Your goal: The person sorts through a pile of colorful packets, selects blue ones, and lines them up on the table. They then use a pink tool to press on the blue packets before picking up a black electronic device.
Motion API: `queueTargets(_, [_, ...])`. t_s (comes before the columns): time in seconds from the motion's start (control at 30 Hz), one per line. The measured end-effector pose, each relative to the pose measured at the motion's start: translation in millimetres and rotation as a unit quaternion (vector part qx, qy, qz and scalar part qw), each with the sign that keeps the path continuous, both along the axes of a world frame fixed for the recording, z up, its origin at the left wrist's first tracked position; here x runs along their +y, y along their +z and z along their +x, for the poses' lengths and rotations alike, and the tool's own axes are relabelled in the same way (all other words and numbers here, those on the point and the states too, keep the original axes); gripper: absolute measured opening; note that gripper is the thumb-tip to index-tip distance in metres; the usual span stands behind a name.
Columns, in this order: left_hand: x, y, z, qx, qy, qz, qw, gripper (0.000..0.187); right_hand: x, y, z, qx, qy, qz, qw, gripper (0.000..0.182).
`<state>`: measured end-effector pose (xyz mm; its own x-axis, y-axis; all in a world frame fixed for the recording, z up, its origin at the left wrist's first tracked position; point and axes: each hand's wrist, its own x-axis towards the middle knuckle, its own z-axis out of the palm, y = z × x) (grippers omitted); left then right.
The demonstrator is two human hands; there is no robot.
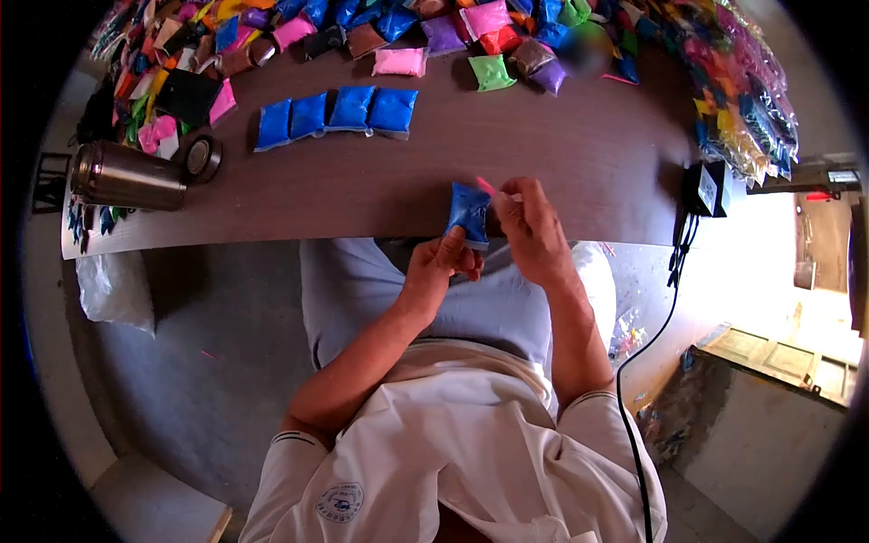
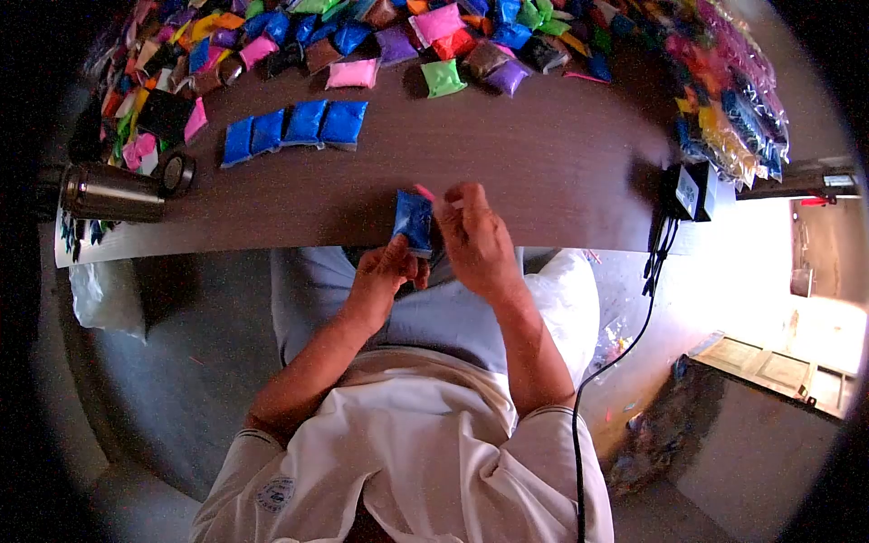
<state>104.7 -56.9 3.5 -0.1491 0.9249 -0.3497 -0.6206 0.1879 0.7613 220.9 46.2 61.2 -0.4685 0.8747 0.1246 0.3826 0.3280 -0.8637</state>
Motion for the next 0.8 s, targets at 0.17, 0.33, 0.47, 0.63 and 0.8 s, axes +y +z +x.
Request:
queueTargets(0.17, [0, 2, 4, 0.054, 0.008, 0.012, 0.998, 0.050, 3, 9, 15, -0.045, 0.003, -0.034, 0.998, 0.017])
queueTargets(0.33, [1, 2, 8, 0.075, 0.024, 0.024, 0.997, 0.048, -12, 5, 0, -0.129, 0.073, 0.117, 0.982, 0.021])
queueTargets(0.47, [1, -1, 7, 0.068, 0.031, 0.035, 0.997, 0.051, -8, 2, -2, -0.129, 0.046, 0.112, 0.984, 0.021])
queueTargets(0.63, [5, 2, 7, 0.099, 0.025, 0.033, 0.994, 0.053, 1, -3, 3, -0.135, -0.006, 0.090, 0.987, 0.019])
queueTargets(0.8, [4, 4, 5, 0.133, 0.035, 0.022, 0.990, 0.054, 37, 2, 13, -0.167, -0.071, 0.142, 0.973, 0.018])
